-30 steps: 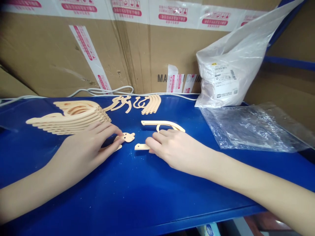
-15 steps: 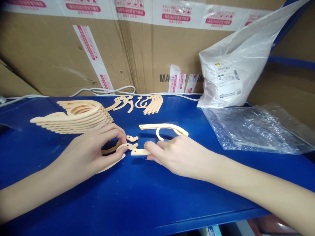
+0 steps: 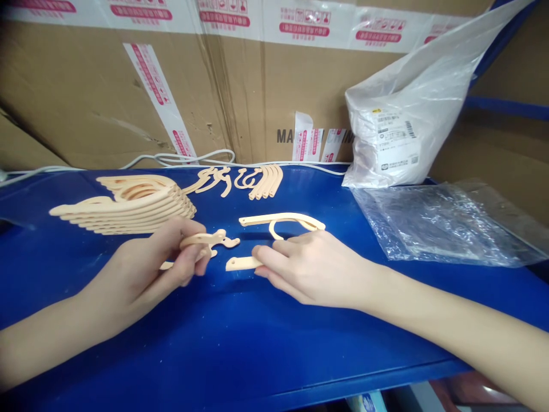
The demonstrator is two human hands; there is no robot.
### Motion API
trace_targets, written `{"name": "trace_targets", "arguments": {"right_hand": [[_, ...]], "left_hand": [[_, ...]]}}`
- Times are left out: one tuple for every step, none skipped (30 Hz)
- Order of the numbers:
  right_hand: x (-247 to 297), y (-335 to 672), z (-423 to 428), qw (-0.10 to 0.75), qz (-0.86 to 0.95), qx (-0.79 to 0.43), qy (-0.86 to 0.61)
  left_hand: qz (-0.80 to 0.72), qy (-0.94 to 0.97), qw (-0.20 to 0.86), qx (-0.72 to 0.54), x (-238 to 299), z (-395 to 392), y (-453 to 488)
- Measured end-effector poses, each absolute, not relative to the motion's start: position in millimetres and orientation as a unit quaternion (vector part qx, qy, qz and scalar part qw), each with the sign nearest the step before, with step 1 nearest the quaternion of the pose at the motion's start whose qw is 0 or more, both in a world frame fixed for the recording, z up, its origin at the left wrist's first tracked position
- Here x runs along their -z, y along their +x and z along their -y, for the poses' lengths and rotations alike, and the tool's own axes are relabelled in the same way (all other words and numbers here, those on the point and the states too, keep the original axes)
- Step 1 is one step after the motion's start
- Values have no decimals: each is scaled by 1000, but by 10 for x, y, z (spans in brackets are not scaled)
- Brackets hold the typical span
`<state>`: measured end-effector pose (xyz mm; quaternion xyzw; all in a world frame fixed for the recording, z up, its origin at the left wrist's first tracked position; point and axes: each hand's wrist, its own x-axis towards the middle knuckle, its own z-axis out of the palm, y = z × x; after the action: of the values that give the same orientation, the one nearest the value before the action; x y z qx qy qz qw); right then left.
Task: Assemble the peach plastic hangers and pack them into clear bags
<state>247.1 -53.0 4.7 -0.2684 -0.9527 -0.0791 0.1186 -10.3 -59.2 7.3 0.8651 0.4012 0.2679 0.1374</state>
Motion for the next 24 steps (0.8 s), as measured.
{"name": "trace_targets", "arguments": {"right_hand": [[-48, 2468, 532, 120, 952, 80, -269], [-48, 2466, 533, 123, 951, 81, -271], [-47, 2465, 532, 127, 950, 83, -274], [-45, 2466, 529, 129, 948, 85, -278], [-42, 2469, 524, 130, 946, 85, -283], [-38, 2473, 518, 128, 945, 83, -288], [-35, 2477, 510, 124, 945, 79, -293], [-32, 2481, 501, 118, 945, 72, -296], [-30, 2484, 492, 112, 946, 64, -298], [-29, 2485, 483, 109, 947, 54, -299], [-29, 2486, 474, 106, 947, 42, -299], [-29, 2485, 466, 105, 948, 30, -299], [-30, 2484, 458, 105, 948, 18, -300], [-30, 2482, 450, 107, 948, 7, -300], [-29, 2481, 443, 110, 948, -2, -300], [-26, 2480, 436, 115, 948, -7, -298], [-23, 2479, 430, 119, 948, -8, -295], [-18, 2479, 425, 124, 949, -4, -291], [-13, 2479, 421, 128, 950, 5, -286], [-7, 2480, 418, 131, 950, 18, -282], [-3, 2479, 417, 136, 950, 32, -279], [0, 2478, 416, 140, 950, 45, -275], [0, 2475, 416, 145, 950, 56, -272], [0, 2472, 416, 149, 949, 64, -269]], "left_hand": [[-403, 865, 133, -267, -66, 594, -106], [-403, 866, 132, -264, -61, 593, -108], [-402, 867, 133, -262, -57, 588, -108], [-401, 870, 127, -258, -54, 581, -107], [-399, 872, 123, -255, -52, 572, -105], [-396, 875, 120, -250, -50, 562, -101], [-394, 879, 118, -242, -48, 550, -98], [-395, 881, 117, -233, -44, 539, -95], [-399, 882, 117, -221, -40, 529, -91], [-406, 882, 118, -209, -36, 520, -88], [-413, 880, 122, -201, -32, 513, -85], [-416, 878, 128, -199, -28, 508, -82], [-416, 876, 134, -202, -25, 504, -77], [-413, 876, 139, -206, -22, 501, -72], [-407, 877, 144, -211, -19, 497, -66], [-401, 877, 151, -216, -16, 494, -58], [-395, 878, 158, -219, -13, 490, -50], [-390, 879, 166, -220, -11, 486, -41], [-385, 879, 172, -220, -9, 483, -33], [-382, 880, 177, -218, -9, 481, -25], [-378, 882, 181, -215, -10, 483, -20], [-374, 884, 185, -211, -14, 488, -15], [-372, 885, 189, -208, -20, 497, -13], [-371, 885, 194, -205, -28, 509, -11]]}}
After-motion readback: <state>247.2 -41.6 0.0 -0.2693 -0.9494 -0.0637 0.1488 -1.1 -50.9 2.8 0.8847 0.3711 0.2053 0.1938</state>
